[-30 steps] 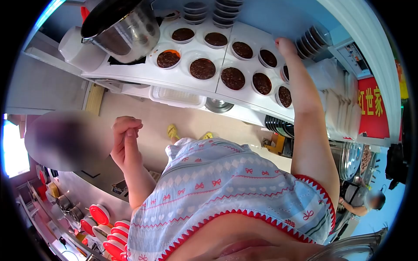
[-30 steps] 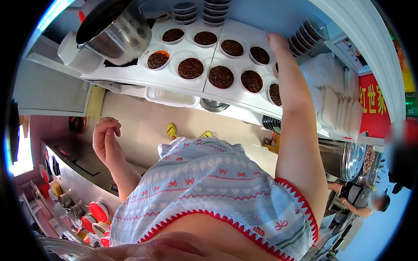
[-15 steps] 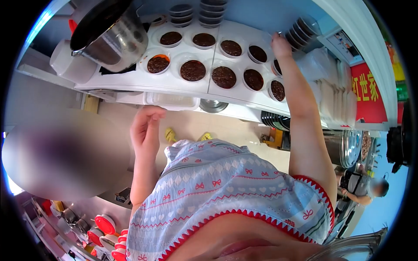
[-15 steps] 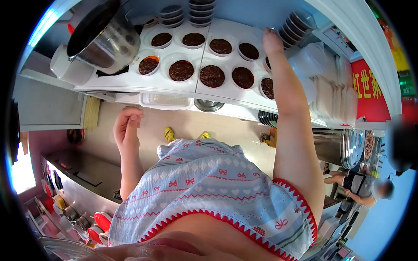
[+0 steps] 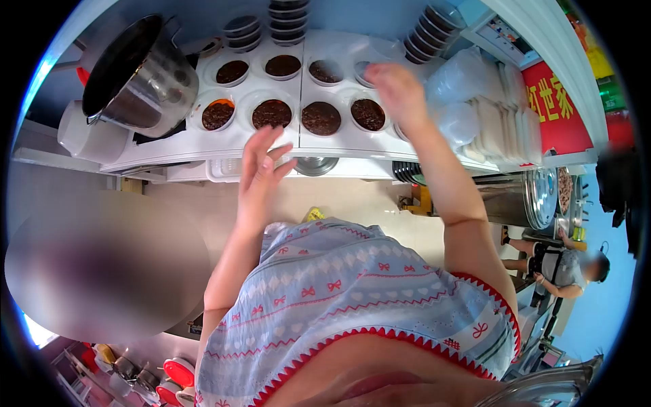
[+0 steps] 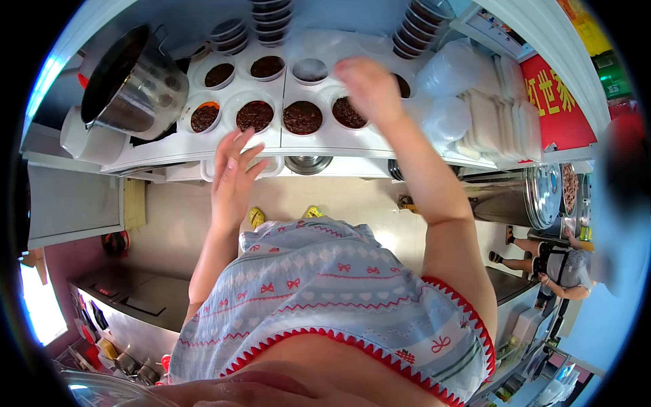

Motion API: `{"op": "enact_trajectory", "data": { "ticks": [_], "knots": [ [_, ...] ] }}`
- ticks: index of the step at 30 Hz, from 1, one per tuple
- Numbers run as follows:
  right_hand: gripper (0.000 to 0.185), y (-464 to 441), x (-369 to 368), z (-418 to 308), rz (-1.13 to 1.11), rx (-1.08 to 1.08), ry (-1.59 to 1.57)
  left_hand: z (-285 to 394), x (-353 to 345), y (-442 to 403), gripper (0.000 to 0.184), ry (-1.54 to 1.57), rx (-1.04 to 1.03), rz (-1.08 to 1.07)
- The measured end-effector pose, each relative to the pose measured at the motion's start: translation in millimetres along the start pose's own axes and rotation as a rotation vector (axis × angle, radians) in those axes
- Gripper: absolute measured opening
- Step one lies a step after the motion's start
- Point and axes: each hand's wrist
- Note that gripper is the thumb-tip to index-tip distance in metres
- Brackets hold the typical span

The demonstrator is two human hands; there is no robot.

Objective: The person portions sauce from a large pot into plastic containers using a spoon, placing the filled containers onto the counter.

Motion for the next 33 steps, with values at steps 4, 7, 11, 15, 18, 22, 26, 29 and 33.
{"op": "enact_trajectory", "data": {
  "ticks": [4,7,11,15,18,22,26,29,33],
  "knots": [
    [0.023,5.8,23.1,-104.0,-0.094,0.328,-0.178,-18.7,-10.6,-9.9,0.085,0.598,0.061,-0.103],
    [0.023,14.7,15.9,-140.9,-0.209,0.323,-0.327,-16.8,-2.6,-1.3,0.079,0.726,0.139,-0.047],
    [0.029,-7.4,-10.3,-165.8,-0.228,0.171,-0.551,-1.8,40.8,3.3,0.072,0.886,0.135,0.076],
    [0.068,-83.8,-29.8,-203.6,-0.345,-0.399,-0.995,22.0,99.1,13.2,0.068,1.107,0.057,-0.029],
    [0.092,-150.4,-68.9,-253.8,-0.296,-0.329,-0.894,56.5,118.8,18.4,0.068,1.074,0.133,0.217],
    [0.09,-210.2,-99.1,-296.1,-0.294,-0.358,-0.715,94.9,153.5,27.7,0.068,0.997,0.136,0.21],
    [0.046,-228.4,-139.7,-322.8,-0.286,-0.308,-0.66,113.9,198.7,29.3,0.069,0.915,0.18,0.198],
    [0.03,-236.7,-161.6,-331.2,-0.091,-0.375,-0.638,127.9,223.4,24.4,0.069,0.88,0.213,0.181],
    [0.013,-236.6,-164.2,-326.7,-0.001,-0.379,-0.605,142.4,240.9,11.1,0.068,0.876,0.246,0.134]
  ]
}}
Point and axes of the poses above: each hand's wrist, its own y-axis away from the middle knuckle, its own x-axis out of the back of the hand, z = x × y, and after that the axes turned 9 degrees about y, right-handed
